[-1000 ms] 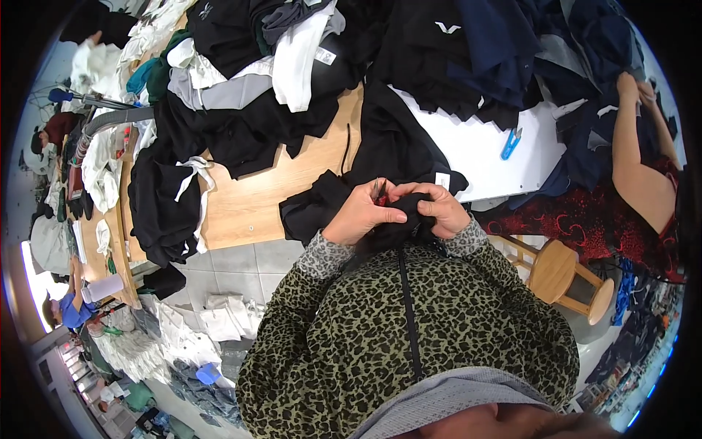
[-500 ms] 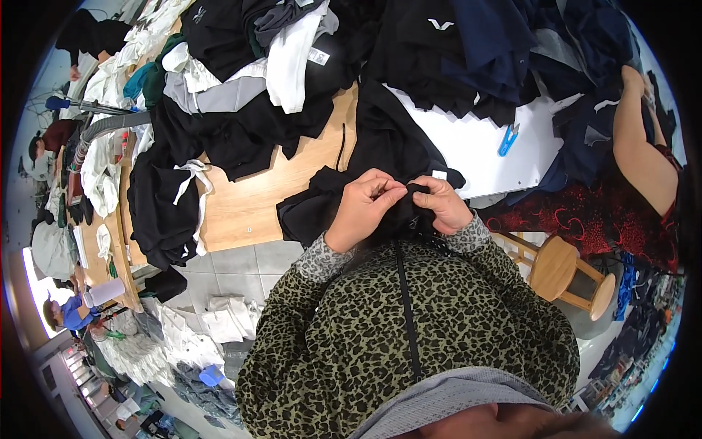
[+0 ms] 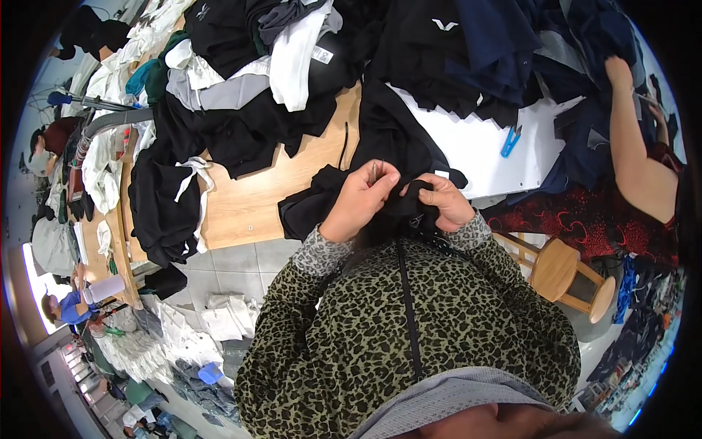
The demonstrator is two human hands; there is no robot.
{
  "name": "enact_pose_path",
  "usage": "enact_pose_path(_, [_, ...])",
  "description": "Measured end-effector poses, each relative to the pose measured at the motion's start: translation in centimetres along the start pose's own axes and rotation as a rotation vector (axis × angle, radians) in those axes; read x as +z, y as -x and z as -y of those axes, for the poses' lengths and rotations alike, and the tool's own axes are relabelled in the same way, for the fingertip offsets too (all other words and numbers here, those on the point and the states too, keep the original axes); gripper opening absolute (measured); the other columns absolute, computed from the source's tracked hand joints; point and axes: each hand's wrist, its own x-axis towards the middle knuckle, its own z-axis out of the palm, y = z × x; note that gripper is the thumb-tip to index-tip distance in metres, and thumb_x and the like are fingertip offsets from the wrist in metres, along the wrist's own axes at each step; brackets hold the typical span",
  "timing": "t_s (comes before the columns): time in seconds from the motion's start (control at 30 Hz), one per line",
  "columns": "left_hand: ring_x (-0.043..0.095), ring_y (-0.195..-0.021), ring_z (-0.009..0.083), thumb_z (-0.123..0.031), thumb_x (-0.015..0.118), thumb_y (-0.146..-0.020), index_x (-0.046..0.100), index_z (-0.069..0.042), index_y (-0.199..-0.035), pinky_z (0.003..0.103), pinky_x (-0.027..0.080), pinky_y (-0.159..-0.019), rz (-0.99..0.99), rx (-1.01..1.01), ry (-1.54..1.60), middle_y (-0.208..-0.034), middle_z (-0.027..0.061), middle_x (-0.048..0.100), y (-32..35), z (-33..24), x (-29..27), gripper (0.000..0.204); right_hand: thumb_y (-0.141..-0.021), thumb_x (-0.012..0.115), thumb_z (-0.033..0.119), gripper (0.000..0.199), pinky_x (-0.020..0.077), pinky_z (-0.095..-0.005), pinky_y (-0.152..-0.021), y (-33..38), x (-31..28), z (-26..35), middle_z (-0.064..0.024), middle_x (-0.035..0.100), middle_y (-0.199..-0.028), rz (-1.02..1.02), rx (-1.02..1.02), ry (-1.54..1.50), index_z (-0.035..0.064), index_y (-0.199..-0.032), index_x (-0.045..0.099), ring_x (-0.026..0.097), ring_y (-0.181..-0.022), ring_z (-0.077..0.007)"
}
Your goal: Trimming loose threads and inspecting seams on manufactured garments using thread nippers.
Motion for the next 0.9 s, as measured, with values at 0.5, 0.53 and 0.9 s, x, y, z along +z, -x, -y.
enact_pose_path(0.5, [0.046,-0.062,0.0047,-0.009,0.068,-0.078,0.061,0.000,-0.103,0.020,0.039,-0.057,0.066,0.176,-0.394,-0.073,-0.0019,0.053,0.8,-0.6,-2.6,0.027,-0.082,0.063,0.005,0.017,0.0479,-0.0256,-0.083,-0.1,1.0,1.4,-0.0080,0.066,-0.096,0.057,-0.020,0.089,0.0002,-0.099,0.062,0.061,-0.087,-0.0140])
enact_pose_path(0.53, [0.046,-0.062,0.0047,-0.009,0.068,-0.078,0.061,0.000,-0.103,0.020,0.039,-0.057,0.065,0.175,-0.394,-0.073,-0.0019,0.053,0.7,-0.5,-2.2,0.027,-0.082,0.063,0.004,0.017,0.0477,-0.0241,-0.080,-0.2,1.0,1.5,-0.0066,0.066,-0.094,0.043,-0.032,0.160,0.0001,-0.098,0.063,0.061,-0.085,-0.0121])
enact_pose_path(0.9, [0.055,-0.060,0.0194,-0.005,0.066,-0.077,0.058,0.001,-0.086,0.026,0.043,-0.053,-0.102,0.612,-0.733,-0.075,0.0100,0.056,0.3,0.4,0.6,0.013,-0.080,0.064,0.001,0.017,0.0461,-0.0198,-0.073,-0.3,0.0,1.2,-0.0013,0.064,-0.088,-0.068,-0.001,0.247,0.0005,-0.097,0.064,0.058,-0.079,-0.0066])
